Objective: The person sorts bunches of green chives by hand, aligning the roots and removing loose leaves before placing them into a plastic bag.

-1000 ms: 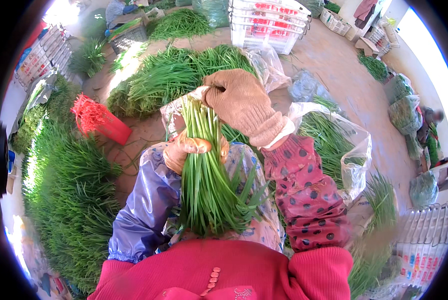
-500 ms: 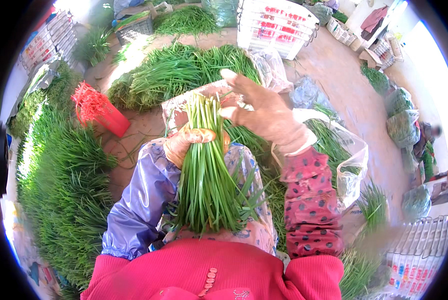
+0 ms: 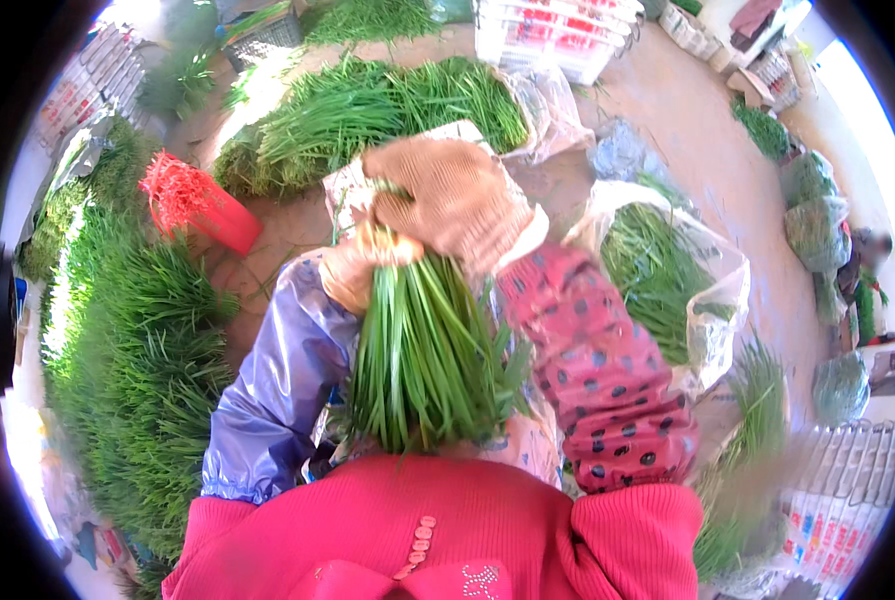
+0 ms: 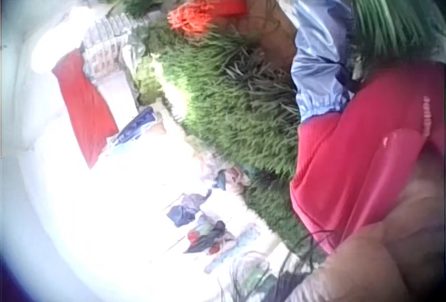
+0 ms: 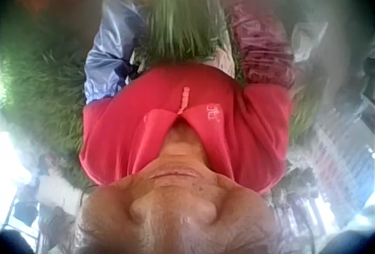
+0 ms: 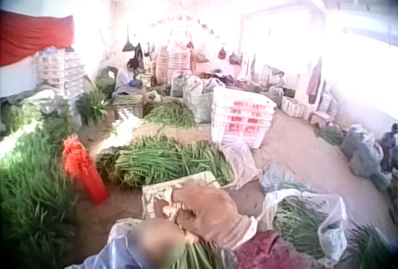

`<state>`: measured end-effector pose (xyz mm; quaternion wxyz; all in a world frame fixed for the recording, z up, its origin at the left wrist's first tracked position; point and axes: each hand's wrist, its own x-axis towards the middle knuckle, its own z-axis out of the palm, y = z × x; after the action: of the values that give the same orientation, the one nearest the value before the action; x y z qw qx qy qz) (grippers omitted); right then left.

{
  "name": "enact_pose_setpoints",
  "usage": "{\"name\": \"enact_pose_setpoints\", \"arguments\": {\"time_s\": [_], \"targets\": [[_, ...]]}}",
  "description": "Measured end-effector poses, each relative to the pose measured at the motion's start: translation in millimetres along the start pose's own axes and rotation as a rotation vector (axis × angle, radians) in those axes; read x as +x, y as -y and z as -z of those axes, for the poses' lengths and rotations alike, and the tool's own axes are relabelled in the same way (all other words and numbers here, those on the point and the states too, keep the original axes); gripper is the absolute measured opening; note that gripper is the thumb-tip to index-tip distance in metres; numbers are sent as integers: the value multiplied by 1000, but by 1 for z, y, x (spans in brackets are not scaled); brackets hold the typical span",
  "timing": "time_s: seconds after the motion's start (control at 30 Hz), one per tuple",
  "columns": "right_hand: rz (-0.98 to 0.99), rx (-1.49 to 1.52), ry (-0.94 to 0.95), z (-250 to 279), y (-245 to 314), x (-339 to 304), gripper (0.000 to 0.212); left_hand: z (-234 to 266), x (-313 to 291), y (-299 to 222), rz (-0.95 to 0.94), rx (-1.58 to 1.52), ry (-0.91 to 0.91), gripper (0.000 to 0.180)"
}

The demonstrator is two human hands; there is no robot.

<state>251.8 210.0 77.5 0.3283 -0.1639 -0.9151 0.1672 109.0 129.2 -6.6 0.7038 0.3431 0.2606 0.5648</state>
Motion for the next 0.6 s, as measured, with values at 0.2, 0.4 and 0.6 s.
{"name": "enact_pose_setpoints", "arguments": {"time_s": [0.2, 0.4, 0.6], "targets": [[-462, 840, -141, -13, -23, -3, 51, -40, 8, -77, -153, 159, -128, 51], [-671, 287, 945, -25, -26, -77, 50, 59, -9, -196, -513, 138, -296, 54], [-499, -147, 300, -5, -60, -70, 33, 89, -54, -244, -866, 221, -116, 51]]}}
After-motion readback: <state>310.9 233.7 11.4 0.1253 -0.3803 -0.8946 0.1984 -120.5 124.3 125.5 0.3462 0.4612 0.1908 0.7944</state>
